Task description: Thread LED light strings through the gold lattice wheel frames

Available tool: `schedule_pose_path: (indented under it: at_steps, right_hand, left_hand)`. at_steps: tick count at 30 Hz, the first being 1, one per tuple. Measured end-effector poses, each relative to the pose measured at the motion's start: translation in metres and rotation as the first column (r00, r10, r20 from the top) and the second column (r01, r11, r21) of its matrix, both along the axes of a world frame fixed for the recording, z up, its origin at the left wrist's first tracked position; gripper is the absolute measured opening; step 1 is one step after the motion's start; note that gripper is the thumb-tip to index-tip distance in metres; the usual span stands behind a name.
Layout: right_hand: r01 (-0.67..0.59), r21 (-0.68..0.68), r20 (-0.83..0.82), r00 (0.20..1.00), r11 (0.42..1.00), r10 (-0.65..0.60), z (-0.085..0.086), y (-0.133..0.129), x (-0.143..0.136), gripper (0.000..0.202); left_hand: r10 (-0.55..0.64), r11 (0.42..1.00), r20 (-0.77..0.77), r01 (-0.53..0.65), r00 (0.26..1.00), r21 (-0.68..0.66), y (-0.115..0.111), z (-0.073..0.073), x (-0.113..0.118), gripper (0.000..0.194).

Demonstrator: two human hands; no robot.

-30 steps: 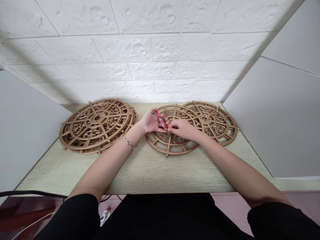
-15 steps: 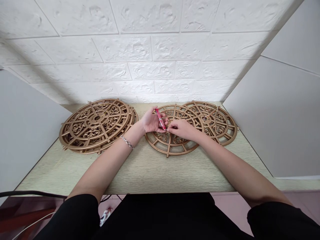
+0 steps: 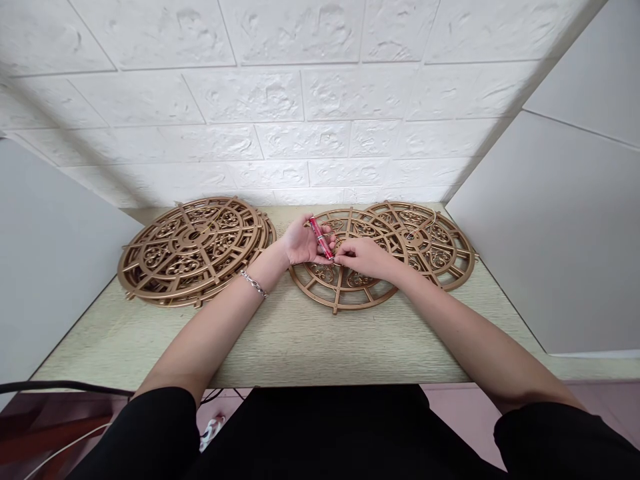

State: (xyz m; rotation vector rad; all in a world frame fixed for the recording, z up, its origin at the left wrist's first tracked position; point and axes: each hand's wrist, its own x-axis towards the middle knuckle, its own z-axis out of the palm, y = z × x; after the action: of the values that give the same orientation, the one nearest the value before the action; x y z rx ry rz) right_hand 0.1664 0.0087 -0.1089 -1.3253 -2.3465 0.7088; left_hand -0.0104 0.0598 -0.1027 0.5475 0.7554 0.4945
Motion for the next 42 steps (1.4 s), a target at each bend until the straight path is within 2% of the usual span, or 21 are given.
schedule_pose_path:
  at_steps: [5,11,21,27,30,35,39,42]
  right_hand:
    - [-0.011,0.026,0.002,1.000,1.000,0.011,-0.001,-0.001,-0.001,0.016]
    - [-0.016,0.058,-0.013,1.000,0.998,0.017,-0.001,-0.001,-0.002,0.018]
    - [-0.046,0.067,0.044,0.998,0.997,0.043,0.000,-0.001,-0.003,0.015]
    - [-0.055,0.110,-0.025,0.998,0.992,0.058,-0.003,-0.002,-0.002,0.012]
    - [0.018,0.235,-0.149,0.989,0.972,0.017,-0.005,-0.003,0.001,0.019]
    - [0.241,0.421,-0.362,0.929,0.874,-0.082,-0.006,-0.001,0.009,0.037]
    - [0.367,0.411,-0.534,0.839,0.834,-0.106,-0.007,0.001,0.014,0.038]
    - [0.418,0.385,-0.645,0.760,0.823,-0.084,0.003,0.004,0.020,0.035]
  left_hand:
    - [-0.009,1.000,-0.045,0.010,0.999,0.007,-0.002,0.003,0.001,0.048]
    - [-0.036,0.999,-0.028,0.037,0.999,0.017,-0.003,0.006,0.001,0.047]
    - [-0.053,0.995,-0.097,0.061,0.994,0.079,-0.006,0.007,0.004,0.045]
    - [-0.085,0.990,-0.140,0.100,0.986,0.104,-0.006,0.009,0.002,0.043]
    - [-0.094,0.987,-0.161,0.113,0.983,0.113,-0.006,0.008,0.001,0.041]
    - [-0.117,0.981,-0.165,0.140,0.979,0.137,-0.004,0.007,-0.001,0.038]
    - [-0.131,0.977,-0.156,0.155,0.979,0.150,-0.004,0.006,-0.003,0.037]
    - [-0.126,0.978,-0.154,0.149,0.980,0.149,-0.005,0.006,-0.004,0.035]
